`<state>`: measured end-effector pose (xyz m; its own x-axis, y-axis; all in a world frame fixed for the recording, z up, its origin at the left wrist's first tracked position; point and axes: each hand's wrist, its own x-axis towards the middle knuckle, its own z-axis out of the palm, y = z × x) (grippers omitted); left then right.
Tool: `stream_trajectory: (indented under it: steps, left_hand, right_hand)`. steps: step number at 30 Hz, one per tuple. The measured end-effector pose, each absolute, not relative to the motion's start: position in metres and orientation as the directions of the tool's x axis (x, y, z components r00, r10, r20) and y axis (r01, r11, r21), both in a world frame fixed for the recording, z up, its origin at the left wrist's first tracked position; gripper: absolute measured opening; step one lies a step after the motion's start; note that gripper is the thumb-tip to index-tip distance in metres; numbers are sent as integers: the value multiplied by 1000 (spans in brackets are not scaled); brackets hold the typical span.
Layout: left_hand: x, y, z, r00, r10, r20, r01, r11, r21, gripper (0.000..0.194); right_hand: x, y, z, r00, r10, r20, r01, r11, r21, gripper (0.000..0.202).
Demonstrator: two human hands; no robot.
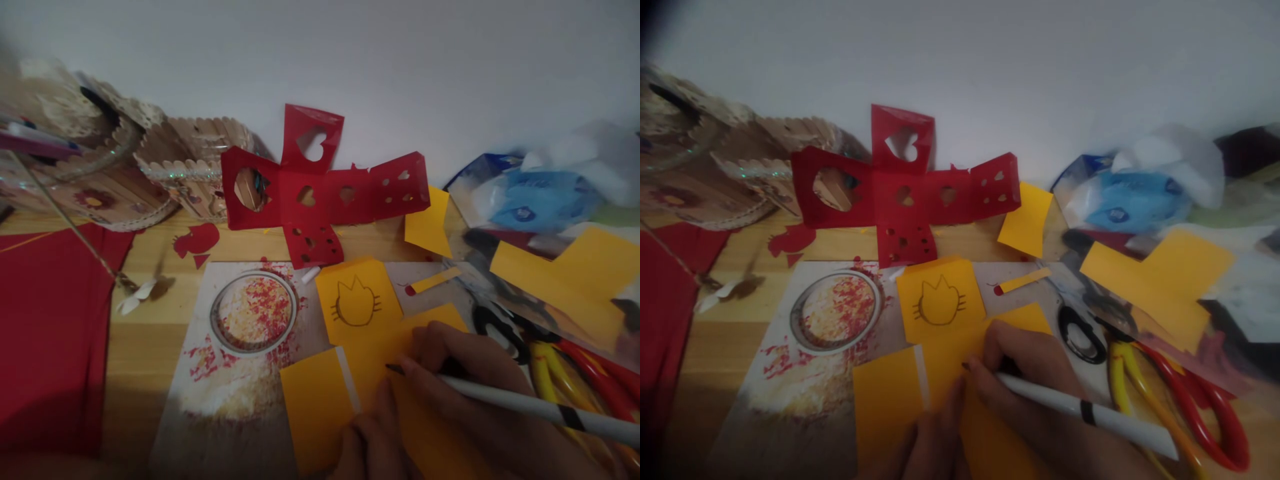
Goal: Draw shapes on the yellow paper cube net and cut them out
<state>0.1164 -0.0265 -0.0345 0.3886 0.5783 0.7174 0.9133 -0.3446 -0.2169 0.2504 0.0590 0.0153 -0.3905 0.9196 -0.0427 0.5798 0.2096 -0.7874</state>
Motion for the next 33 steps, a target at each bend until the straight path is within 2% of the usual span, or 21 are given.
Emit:
stream_trajectory:
  steps: [2,4,6,9,10,12,14,18,20,22,25,27,33]
  left_hand:
    - [109,-24,-28,557,585,589,825,-472,-311,29]
    - [105,-23,-25,628,569,531,774,-529,-349,27]
    - [108,-25,-29,574,582,576,812,-493,-312,30]
    - [121,-30,-40,337,622,707,933,-322,-162,31]
    - [126,-31,-43,287,620,730,952,-267,-147,31]
    - [131,-33,-45,344,616,709,931,-321,-173,29]
    - [132,-33,-44,316,620,718,941,-302,-153,30]
    - [129,-32,-41,366,617,697,922,-343,-181,32]
    - [127,-31,-41,330,610,721,937,-302,-173,32]
    - [122,-32,-42,397,606,689,914,-325,-241,29]
    - [107,-34,-43,641,562,523,768,-488,-415,14]
    - [96,-36,-43,695,538,477,719,-530,-450,17]
    - [93,-39,-44,688,550,474,726,-526,-443,21]
  right_hand:
    - [250,60,15,-396,917,-54,574,201,-794,31]
    - [250,60,15,-406,913,-48,571,212,-793,31]
    - [249,61,14,-408,913,-30,576,231,-784,30]
    - [249,60,14,-420,907,-10,568,254,-783,31]
    - [248,60,14,-422,906,-6,565,258,-784,31]
    - [248,60,15,-422,906,5,563,267,-782,31]
    - [248,59,15,-417,909,17,568,275,-775,30]
    - [249,59,14,-415,910,25,575,283,-768,30]
    - [250,58,12,-410,912,17,582,276,-765,31]
    - [251,58,10,-399,917,13,593,269,-759,31]
    - [251,57,8,-394,919,12,597,265,-757,31]
    - [252,57,8,-401,916,15,598,274,-753,30]
    - [253,57,8,-433,901,37,607,321,-727,29]
